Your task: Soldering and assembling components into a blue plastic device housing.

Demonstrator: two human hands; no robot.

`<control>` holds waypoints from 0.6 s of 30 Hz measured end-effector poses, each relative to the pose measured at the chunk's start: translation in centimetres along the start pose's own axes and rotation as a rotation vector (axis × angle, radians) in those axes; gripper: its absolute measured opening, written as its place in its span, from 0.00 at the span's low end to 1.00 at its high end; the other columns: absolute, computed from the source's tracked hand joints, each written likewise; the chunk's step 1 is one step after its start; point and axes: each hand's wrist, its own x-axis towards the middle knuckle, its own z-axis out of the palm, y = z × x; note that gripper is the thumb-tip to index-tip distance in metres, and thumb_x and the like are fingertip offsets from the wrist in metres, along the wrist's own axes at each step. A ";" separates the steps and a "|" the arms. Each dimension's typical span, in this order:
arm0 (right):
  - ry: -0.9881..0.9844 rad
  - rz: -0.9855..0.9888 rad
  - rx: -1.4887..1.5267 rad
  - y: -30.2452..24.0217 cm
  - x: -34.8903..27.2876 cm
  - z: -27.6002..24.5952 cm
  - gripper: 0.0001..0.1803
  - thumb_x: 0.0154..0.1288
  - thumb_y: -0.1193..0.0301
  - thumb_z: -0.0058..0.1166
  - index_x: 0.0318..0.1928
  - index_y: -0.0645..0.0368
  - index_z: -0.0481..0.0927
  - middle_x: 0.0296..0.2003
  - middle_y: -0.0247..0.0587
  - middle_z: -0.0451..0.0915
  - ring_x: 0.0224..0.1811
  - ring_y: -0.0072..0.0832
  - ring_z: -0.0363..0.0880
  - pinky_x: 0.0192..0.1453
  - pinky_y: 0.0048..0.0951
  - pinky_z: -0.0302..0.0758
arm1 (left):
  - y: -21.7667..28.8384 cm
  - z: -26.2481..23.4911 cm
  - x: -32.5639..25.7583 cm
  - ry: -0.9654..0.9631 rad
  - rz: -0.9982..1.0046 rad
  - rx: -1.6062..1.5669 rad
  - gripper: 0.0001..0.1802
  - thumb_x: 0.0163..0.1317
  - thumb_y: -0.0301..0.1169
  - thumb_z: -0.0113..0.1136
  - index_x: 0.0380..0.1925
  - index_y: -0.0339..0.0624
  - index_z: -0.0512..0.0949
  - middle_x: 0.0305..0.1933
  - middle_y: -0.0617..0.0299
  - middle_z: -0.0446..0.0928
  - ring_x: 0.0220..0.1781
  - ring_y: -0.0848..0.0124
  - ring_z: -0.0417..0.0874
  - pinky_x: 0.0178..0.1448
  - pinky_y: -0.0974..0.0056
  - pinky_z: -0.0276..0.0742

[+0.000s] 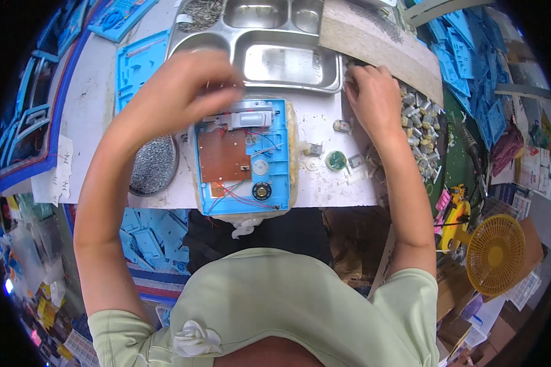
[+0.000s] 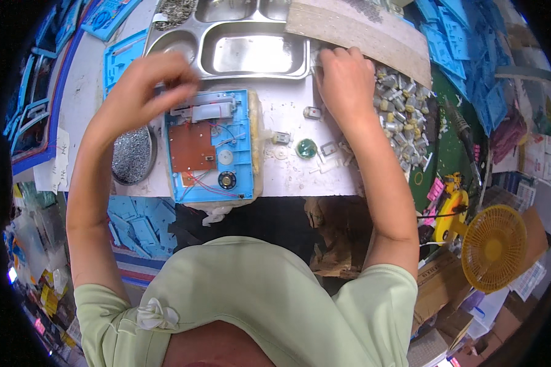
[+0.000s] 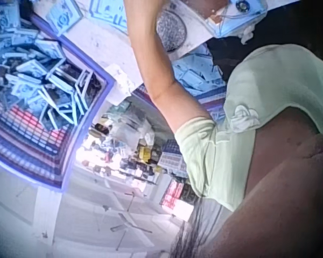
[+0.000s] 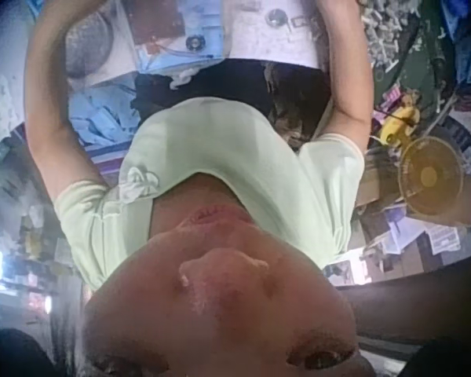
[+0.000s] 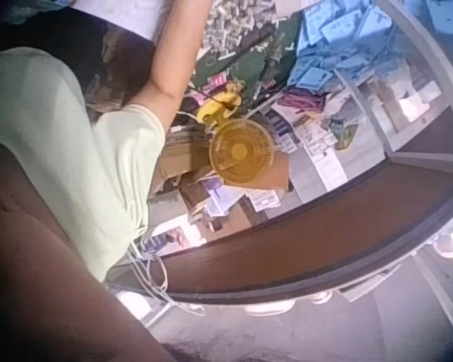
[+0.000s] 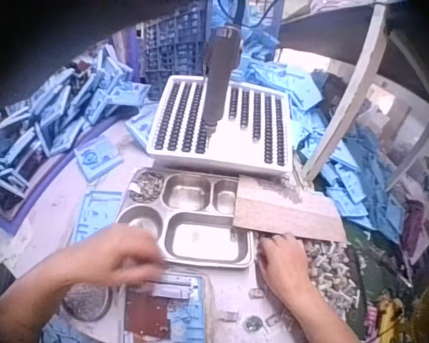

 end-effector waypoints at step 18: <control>-0.149 0.207 0.128 -0.3 -3.3 -6.1 0.13 0.68 0.64 0.63 0.36 0.63 0.84 0.31 0.53 0.83 0.35 0.52 0.82 0.41 0.49 0.76 | -11.5 2.6 12.7 0.271 0.046 0.679 0.10 0.65 0.29 0.58 0.42 0.38 0.84 0.40 0.50 0.85 0.44 0.55 0.88 0.48 0.54 0.83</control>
